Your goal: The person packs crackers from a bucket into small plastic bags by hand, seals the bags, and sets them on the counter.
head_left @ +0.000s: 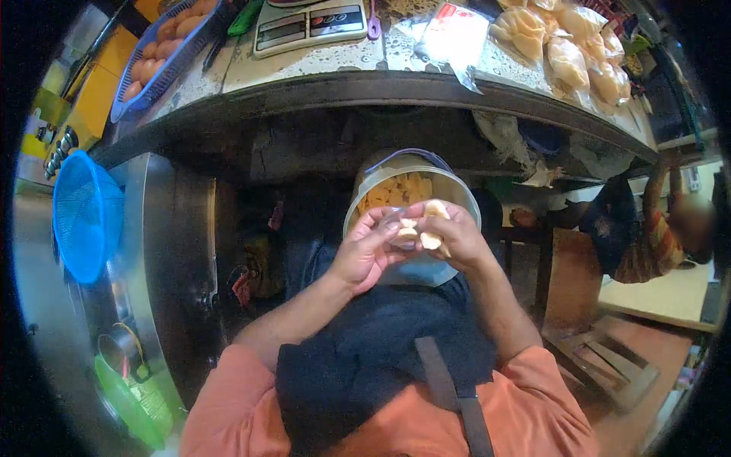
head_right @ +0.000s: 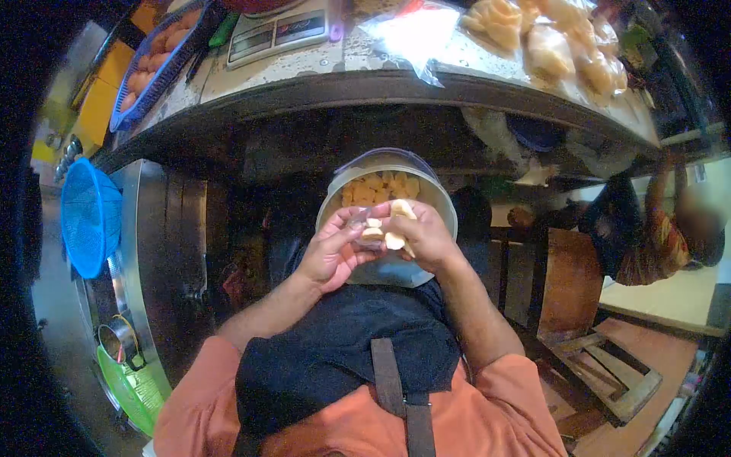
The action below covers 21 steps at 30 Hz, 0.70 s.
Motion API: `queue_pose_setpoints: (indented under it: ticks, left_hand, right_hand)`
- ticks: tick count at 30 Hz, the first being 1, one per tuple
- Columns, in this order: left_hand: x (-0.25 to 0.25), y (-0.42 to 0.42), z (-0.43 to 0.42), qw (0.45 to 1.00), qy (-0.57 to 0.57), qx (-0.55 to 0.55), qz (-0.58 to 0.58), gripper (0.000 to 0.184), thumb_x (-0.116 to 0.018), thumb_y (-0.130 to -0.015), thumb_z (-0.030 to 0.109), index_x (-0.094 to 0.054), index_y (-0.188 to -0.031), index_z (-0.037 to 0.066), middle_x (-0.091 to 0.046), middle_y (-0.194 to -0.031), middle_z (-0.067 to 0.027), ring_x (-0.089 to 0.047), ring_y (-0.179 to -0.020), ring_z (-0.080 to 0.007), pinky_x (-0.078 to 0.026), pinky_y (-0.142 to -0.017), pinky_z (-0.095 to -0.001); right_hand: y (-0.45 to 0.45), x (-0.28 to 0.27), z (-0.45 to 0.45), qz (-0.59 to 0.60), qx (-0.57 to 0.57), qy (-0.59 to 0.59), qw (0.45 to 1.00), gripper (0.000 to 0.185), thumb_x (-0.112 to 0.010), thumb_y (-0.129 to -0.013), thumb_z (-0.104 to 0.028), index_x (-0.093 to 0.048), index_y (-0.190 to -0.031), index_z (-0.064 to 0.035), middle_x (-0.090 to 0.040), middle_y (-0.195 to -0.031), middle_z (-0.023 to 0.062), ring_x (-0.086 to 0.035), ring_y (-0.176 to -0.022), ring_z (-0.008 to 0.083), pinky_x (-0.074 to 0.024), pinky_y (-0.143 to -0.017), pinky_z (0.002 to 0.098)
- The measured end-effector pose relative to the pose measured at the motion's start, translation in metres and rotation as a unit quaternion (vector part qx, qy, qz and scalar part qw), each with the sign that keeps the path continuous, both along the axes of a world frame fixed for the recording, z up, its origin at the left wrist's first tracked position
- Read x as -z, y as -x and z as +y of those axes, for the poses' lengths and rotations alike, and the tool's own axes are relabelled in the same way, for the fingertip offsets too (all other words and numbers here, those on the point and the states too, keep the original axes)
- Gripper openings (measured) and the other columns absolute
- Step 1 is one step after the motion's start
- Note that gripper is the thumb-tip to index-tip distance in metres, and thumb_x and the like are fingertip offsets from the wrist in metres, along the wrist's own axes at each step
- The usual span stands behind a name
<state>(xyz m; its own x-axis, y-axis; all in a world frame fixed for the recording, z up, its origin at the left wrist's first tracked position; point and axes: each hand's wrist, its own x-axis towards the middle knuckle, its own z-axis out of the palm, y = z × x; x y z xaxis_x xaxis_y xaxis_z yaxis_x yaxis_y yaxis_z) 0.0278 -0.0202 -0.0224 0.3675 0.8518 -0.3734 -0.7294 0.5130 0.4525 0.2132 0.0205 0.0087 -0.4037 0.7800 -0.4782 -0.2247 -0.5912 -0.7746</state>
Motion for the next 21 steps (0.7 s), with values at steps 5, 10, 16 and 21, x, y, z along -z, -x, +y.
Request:
queue_pose_setpoints:
  ticks: [5,10,16,21]
  left_hand:
    - [0.008,-0.001,-0.001,1.000,0.002,-0.001,0.002,0.033,-0.058,-0.094,0.006,-0.046,-0.124,0.011,-0.057,-0.120,-0.0124,-0.064,-0.105,-0.0281,-0.058,-0.088,-0.0468]
    - [0.007,-0.005,-0.002,0.997,-0.038,-0.017,0.060,0.031,-0.058,-0.094,0.002,-0.047,-0.122,0.009,-0.058,-0.118,-0.0130,-0.064,-0.104,-0.0264,-0.059,-0.084,-0.0408]
    - [0.011,-0.005,-0.002,0.991,-0.044,-0.022,0.122,0.025,-0.058,-0.094,0.002,-0.049,-0.118,0.005,-0.060,-0.112,-0.0119,-0.066,-0.096,-0.0223,-0.060,-0.076,-0.0362]
    - [0.008,-0.007,-0.001,0.989,-0.050,-0.026,0.138,0.022,-0.055,-0.097,0.006,-0.049,-0.118,0.005,-0.060,-0.111,-0.0112,-0.065,-0.095,-0.0215,-0.060,-0.074,-0.0351]
  right_hand:
    - [0.000,0.000,-0.002,-0.052,0.013,-0.031,0.998,0.023,-0.061,-0.087,-0.010,-0.064,-0.107,0.0005,-0.068,-0.090,0.0079,-0.062,-0.064,0.0103,-0.0443,-0.045,0.0218]
    - [-0.003,-0.009,-0.001,-0.092,0.019,-0.045,0.995,0.022,-0.064,-0.088,-0.013,-0.065,-0.107,-0.0006,-0.069,-0.089,0.0053,-0.063,-0.069,0.0101,-0.0488,-0.056,0.0225]
    - [-0.007,-0.019,-0.001,-0.123,0.044,-0.067,0.989,0.024,-0.066,-0.090,-0.020,-0.064,-0.107,-0.0031,-0.068,-0.088,0.0047,-0.060,-0.066,0.0083,-0.0450,-0.050,0.0219]
    - [-0.011,-0.015,-0.001,-0.063,0.059,0.020,0.996,0.028,-0.065,-0.091,-0.023,-0.059,-0.113,-0.0058,-0.068,-0.090,0.0052,-0.059,-0.065,0.0080,-0.0381,-0.040,0.0217]
